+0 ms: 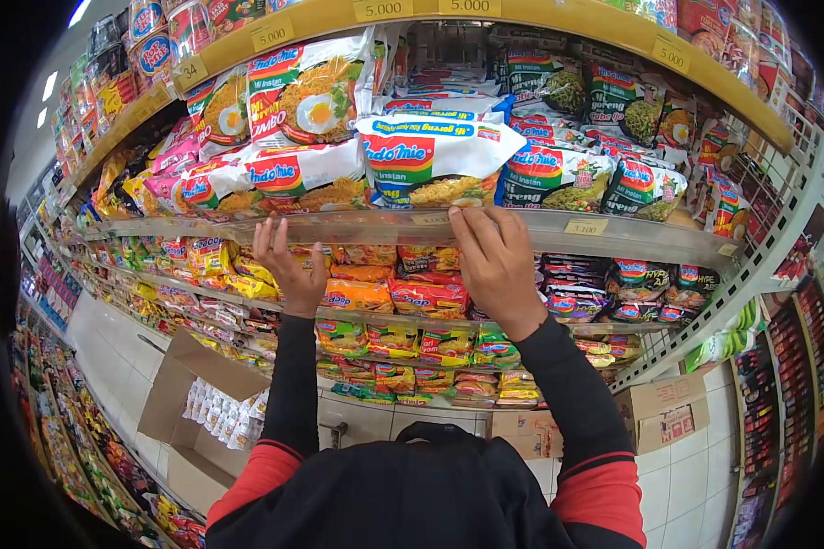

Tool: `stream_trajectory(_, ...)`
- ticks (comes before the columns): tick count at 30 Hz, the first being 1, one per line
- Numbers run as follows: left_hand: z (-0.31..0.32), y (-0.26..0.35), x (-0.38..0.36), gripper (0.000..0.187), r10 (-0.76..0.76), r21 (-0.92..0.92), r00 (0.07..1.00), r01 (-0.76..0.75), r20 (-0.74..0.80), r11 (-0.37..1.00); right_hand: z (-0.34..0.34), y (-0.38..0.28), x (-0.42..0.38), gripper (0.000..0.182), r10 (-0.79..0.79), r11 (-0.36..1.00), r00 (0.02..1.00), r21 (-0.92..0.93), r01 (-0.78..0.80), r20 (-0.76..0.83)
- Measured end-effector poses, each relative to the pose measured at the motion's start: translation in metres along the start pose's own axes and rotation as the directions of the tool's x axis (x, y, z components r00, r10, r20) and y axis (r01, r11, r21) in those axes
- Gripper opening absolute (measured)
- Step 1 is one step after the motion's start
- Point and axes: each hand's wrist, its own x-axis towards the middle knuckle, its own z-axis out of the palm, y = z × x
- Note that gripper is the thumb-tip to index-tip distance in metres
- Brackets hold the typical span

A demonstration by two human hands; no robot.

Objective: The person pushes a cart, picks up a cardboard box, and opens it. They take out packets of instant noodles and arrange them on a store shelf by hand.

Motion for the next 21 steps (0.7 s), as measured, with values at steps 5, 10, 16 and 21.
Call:
stream_trajectory(5, -0.001, -0.006, -0.002, 0.056, 0.045, 0.037, 0.998, -0.047, 0.037, 0.998, -0.005, -0.002, 0.003, 0.04, 0.02, 0.998, 0.999, 0.065, -0.023, 0.041)
stream_trajectory(10, 0.0, -0.007, -0.002, 0.054, 0.006, 0.034, 0.999, -0.007, 0.036, 0.999, -0.006, -0.006, 0.017, 0.032, 0.073, 0.995, 0.993, 0.061, -0.079, 0.094)
stream_trajectory(16, -0.01, -0.004, -0.001, 0.056, -0.026, 0.055, 0.995, 0.02, 0.098, 0.998, -0.009, -0.011, 0.026, 0.021, 0.085, 0.996, 0.986, -0.005, -0.085, 0.145)
stream_trajectory(21, -0.021, -0.002, 0.002, 0.063, -0.017, 0.073, 0.986, 0.005, 0.163, 0.997, -0.009, -0.015, 0.027, 0.018, 0.084, 0.996, 0.985, -0.048, -0.078, 0.15)
